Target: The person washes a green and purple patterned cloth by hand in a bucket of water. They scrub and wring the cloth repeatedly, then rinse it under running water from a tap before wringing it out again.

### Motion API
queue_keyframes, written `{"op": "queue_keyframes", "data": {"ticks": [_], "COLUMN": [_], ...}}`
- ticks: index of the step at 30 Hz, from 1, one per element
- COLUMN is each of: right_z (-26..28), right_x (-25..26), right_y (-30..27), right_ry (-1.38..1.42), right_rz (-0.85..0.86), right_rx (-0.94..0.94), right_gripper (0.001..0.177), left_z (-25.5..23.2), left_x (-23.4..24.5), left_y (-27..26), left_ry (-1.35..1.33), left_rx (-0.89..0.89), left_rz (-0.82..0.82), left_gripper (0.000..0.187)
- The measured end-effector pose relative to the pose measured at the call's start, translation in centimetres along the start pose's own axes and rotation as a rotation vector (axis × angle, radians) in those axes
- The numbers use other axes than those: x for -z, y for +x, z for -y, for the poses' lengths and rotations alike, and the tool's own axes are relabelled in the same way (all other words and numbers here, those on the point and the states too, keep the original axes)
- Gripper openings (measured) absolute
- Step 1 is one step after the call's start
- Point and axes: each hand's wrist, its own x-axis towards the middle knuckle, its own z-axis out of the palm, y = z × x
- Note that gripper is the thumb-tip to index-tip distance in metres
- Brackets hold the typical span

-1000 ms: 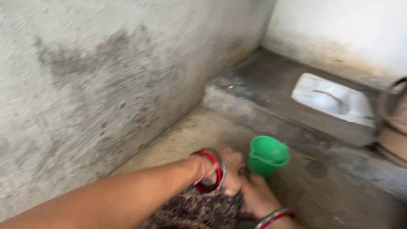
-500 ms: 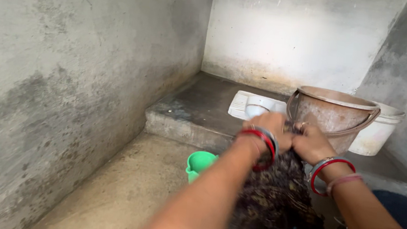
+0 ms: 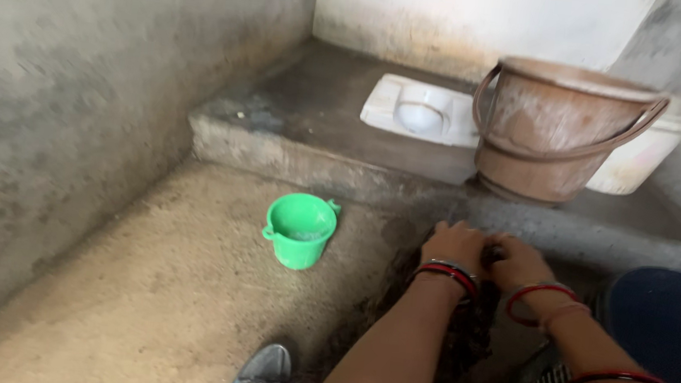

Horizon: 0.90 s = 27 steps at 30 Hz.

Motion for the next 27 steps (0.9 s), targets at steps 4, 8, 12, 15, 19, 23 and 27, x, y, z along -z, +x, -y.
{"op": "queue_keyframes", "data": {"ticks": [4, 8, 12, 15, 19, 23, 27], "right_z": [-1.1, -1.4, -3.2, -4.2, -3.6, -4.0, -5.0], "right_x": [0.5, 1.8, 3.4, 4.5, 7.6, 10.2, 9.3], "right_y": [-1.8, -2.4, -0.8, 0.2, 0.4, -0.4, -1.2], "right_ry": [-0.079, -0.050, 0.221, 0.310, 0.279, 0.180, -0.230], "right_rz": [-0.017, -0.001, 0.041, 0.042, 0.022, -0.065, -0.103], "right_rx": [-0.173, -0.343, -0.365, -0.314, -0.318, -0.289, -0.107], "right_gripper": [0.044, 0.030, 0.022, 0.021, 0.021, 0.021, 0.026], "left_z": [-0.6, -0.6, 1.1, 3.6, 6.2, 7.2, 4.0], "left_x": [-3.8, -6.1, -7.9, -8.1, -6.4, -8.5, -10.2], "left_y": [1.9, 1.3, 0.5, -1.4, -4.6, -3.3, -0.8], "left_ry": [-0.125, -0.175, 0.059, 0.257, 0.075, 0.130, 0.042], "left_rx": [0.008, -0.060, 0.077, 0.219, 0.475, 0.354, 0.171], "left_rz": [0.053, 0.012, 0.017, 0.142, 0.696, 0.642, 0.344], "left_gripper": [0.050, 0.053, 0.058, 0.063, 0.092, 0.083, 0.062]}}
